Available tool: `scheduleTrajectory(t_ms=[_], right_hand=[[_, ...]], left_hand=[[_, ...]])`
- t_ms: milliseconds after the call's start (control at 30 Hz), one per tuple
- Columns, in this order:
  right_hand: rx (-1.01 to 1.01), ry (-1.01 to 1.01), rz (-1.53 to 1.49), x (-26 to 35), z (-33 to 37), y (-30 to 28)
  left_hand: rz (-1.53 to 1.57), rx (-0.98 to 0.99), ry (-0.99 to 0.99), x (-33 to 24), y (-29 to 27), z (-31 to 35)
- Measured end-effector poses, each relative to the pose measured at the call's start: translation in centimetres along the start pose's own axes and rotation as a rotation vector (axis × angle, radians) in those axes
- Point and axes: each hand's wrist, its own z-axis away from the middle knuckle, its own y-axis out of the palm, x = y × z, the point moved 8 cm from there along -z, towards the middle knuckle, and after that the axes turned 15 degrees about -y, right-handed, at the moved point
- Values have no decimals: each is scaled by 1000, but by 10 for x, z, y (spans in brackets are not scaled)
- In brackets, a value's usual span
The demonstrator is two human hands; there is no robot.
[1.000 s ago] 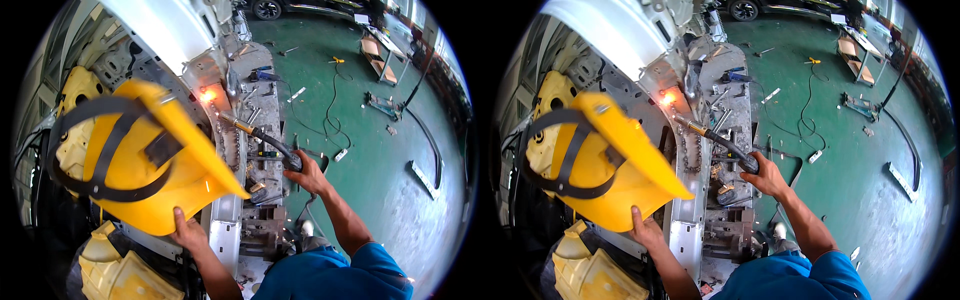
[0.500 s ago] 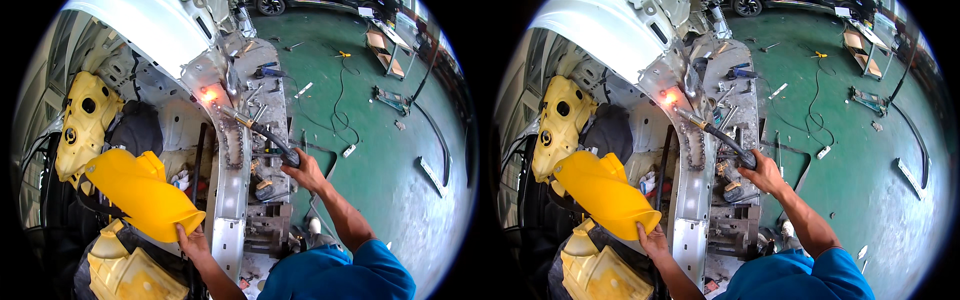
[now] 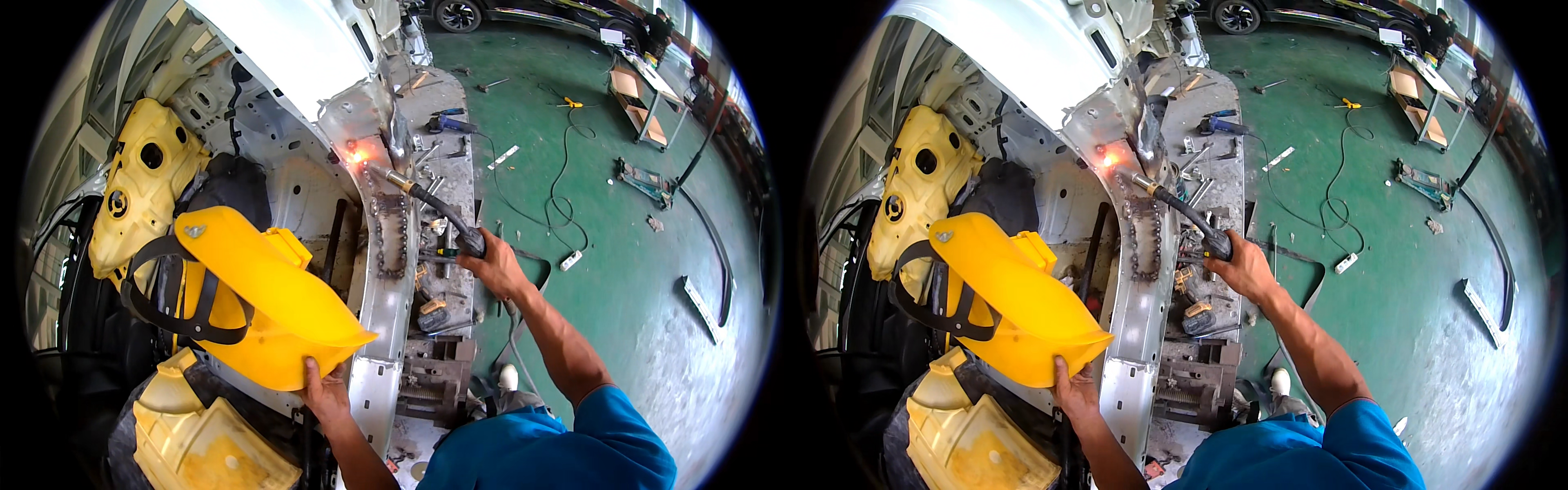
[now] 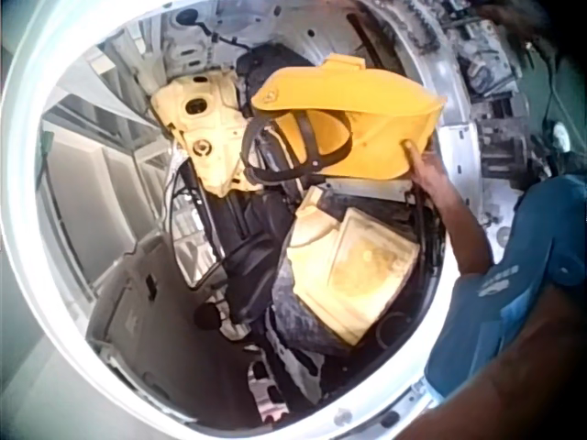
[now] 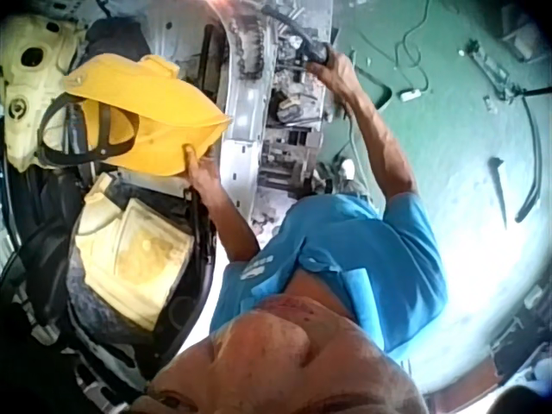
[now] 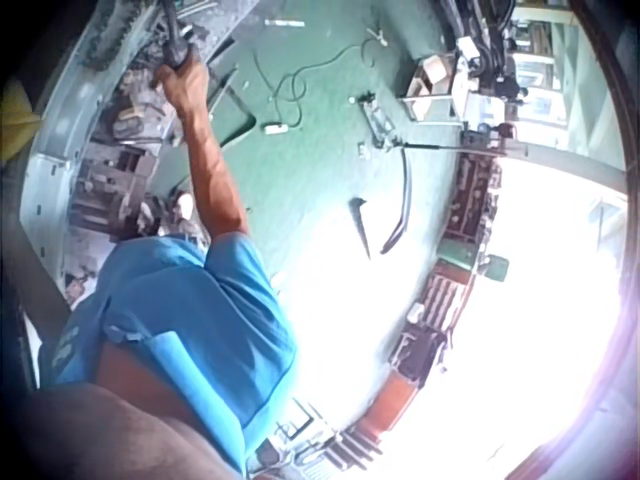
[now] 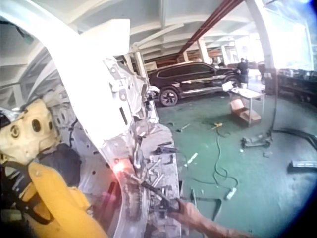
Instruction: The person welds a section of a car's inner frame using a welding torch. They repeatedly lift and lower a yellow welding mask to protect their eyes while applying the torch to the metal seam.
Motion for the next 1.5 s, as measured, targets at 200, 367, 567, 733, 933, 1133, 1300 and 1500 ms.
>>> scheduleTrajectory(t_ms=[200,367,567,733,933,1133,1300,1500], right_hand=[[24,26,-62,0,-12,0],[43,21,-41,-8,-17,2],[24,15,-33,-2,-17,2],[16,29,-18,-6,-15,6],[-14,20,-8,-2,-12,10],[-63,-53,29,7,-9,15],[-152,-265,28,-18,-5,25],[-186,-458,142,6,2,22]], left_hand=[[-58,-26,68,-6,17,1],[-79,-41,130,-10,25,-2],[-213,-111,234,-20,30,-5],[-246,-105,255,-20,42,-8],[-295,-123,234,-10,57,-14],[-356,-51,237,0,96,-13],[-378,32,232,10,122,-19],[-402,70,244,12,134,-18]])
